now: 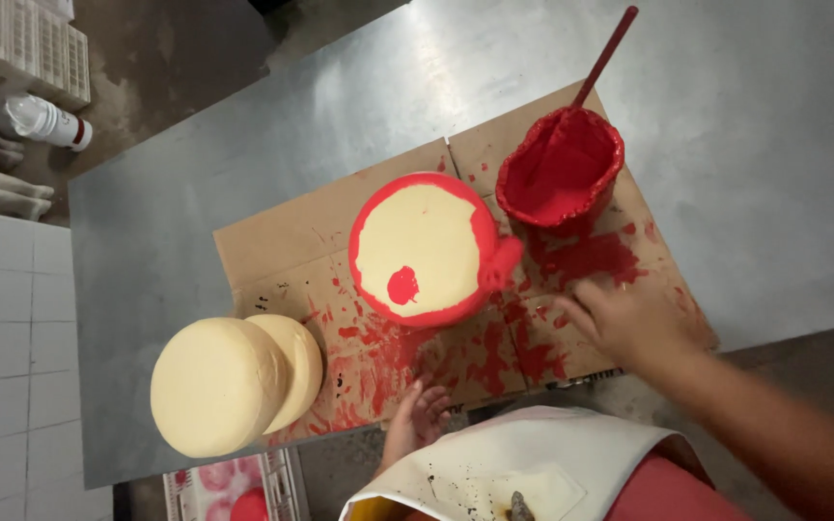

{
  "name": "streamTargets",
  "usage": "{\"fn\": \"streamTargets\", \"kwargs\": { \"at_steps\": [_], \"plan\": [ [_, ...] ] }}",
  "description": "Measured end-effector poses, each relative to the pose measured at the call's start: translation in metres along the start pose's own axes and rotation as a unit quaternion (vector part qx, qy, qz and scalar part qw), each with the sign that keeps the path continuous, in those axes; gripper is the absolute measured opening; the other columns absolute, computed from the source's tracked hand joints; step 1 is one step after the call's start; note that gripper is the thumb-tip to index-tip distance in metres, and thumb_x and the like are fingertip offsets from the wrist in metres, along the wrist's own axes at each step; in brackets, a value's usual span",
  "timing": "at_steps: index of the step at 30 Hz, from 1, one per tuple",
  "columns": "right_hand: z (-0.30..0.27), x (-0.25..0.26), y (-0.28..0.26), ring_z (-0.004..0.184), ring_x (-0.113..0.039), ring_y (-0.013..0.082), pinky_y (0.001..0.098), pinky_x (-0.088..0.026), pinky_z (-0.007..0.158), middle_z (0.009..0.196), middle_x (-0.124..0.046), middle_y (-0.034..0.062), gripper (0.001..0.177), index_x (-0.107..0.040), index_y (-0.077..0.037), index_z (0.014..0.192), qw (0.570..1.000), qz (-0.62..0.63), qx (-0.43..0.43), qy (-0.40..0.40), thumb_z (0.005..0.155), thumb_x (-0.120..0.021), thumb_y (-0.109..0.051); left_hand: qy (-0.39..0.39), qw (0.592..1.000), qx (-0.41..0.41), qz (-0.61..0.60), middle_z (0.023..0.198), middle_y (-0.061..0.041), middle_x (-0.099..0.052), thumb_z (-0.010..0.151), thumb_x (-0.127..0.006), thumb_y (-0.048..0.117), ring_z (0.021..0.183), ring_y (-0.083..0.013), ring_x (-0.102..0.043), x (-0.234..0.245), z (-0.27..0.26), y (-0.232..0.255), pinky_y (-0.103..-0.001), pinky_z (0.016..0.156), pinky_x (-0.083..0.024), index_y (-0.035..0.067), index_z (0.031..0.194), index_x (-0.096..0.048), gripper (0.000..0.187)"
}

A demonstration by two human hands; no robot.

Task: Applying a red wax coating to a cheese wheel using a brush at a workstation

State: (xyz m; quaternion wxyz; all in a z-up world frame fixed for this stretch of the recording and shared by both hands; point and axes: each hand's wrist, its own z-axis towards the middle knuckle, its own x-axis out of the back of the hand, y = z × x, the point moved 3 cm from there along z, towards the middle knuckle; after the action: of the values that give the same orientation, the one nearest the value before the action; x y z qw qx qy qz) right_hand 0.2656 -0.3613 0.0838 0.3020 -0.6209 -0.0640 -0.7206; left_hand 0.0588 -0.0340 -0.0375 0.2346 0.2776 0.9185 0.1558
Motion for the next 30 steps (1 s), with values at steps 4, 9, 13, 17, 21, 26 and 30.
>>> {"fn": "streamTargets", "kwargs": {
  "at_steps": [4,9,13,17,21,26,30],
  "plan": [
    [0.002,0.004,-0.007,0.043,-0.045,0.0248,0.0426,-0.028,0.045,0.051,-0.044,0.0045,0.043,-0.045,-0.016,0.073,0.998,0.022,0.051,0.039,0.1,-0.061,-0.046,0.011,1.0,0.002,-0.003,0.104,-0.012,-0.07,0.089,-0.07,0.036,0.089,-0.0252,-0.068,0.004,0.01,-0.005,-0.033,0.069,-0.052,0.016,0.138,-0.06,0.054],
    [0.058,0.053,-0.006,0.064,-0.065,0.0243,0.044,-0.046,0.079,0.073,-0.07,-0.0018,0.03,-0.071,-0.018,0.09,0.996,0.005,0.051,0.073,0.103,-0.062,-0.044,0.03,0.999,-0.025,0.027,0.11,-0.017,-0.07,0.087,-0.07,0.035,0.092,-0.0287,-0.067,-0.014,0.005,-0.006,-0.034,0.072,-0.049,0.015,0.125,-0.06,0.044],
    [0.071,0.064,0.0,0.092,-0.071,0.0217,0.0422,-0.054,0.06,0.11,-0.077,-0.0054,0.039,-0.071,-0.022,0.128,0.998,0.058,0.016,-0.004,0.101,-0.057,-0.046,-0.018,0.999,-0.045,0.012,0.099,-0.013,-0.071,0.092,-0.069,0.034,0.084,-0.024,-0.067,-0.012,0.008,-0.012,-0.033,0.07,-0.048,0.016,0.118,-0.061,0.033],
    [0.09,0.072,-0.017,0.084,-0.063,0.0242,0.0491,-0.043,0.073,0.099,-0.069,-0.0042,0.033,-0.067,-0.028,0.13,0.985,0.037,0.17,-0.007,0.099,-0.059,-0.035,-0.007,0.998,-0.046,-0.035,0.093,-0.012,-0.074,0.092,-0.071,0.03,0.081,-0.023,-0.07,-0.005,0.007,-0.024,-0.031,0.062,-0.051,0.018,0.114,-0.064,0.026],
    [0.117,0.059,-0.072,0.074,-0.067,0.0275,0.0474,-0.051,0.07,0.1,-0.067,0.0048,0.075,-0.058,-0.023,0.134,0.924,0.007,0.376,-0.073,0.065,-0.074,0.0,0.008,0.998,-0.062,-0.005,0.097,-0.009,-0.073,0.091,-0.069,0.035,0.085,-0.0193,-0.068,-0.012,-0.007,-0.022,-0.03,0.067,-0.048,0.014,0.124,-0.066,0.04],
    [0.144,0.031,-0.092,0.057,-0.057,0.029,0.0443,-0.051,0.065,0.082,-0.056,0.005,0.066,-0.06,-0.024,0.133,0.896,-0.02,0.436,-0.081,0.072,-0.064,0.002,0.026,0.996,-0.076,-0.024,0.096,-0.012,-0.075,0.092,-0.069,0.031,0.085,-0.0233,-0.071,-0.021,-0.023,-0.017,-0.031,0.067,-0.053,0.012,0.121,-0.068,0.035],
    [0.144,0.064,-0.038,0.056,-0.062,0.0289,0.0436,-0.05,0.041,0.075,-0.063,0.0025,0.061,-0.055,-0.038,0.142,0.907,-0.119,0.37,-0.163,0.086,-0.063,-0.017,0.035,0.994,-0.1,-0.028,0.097,-0.011,-0.074,0.094,-0.066,0.031,0.083,-0.0213,-0.071,-0.012,-0.033,-0.015,-0.029,0.066,-0.052,0.012,0.125,-0.065,0.037]
  ]
}}
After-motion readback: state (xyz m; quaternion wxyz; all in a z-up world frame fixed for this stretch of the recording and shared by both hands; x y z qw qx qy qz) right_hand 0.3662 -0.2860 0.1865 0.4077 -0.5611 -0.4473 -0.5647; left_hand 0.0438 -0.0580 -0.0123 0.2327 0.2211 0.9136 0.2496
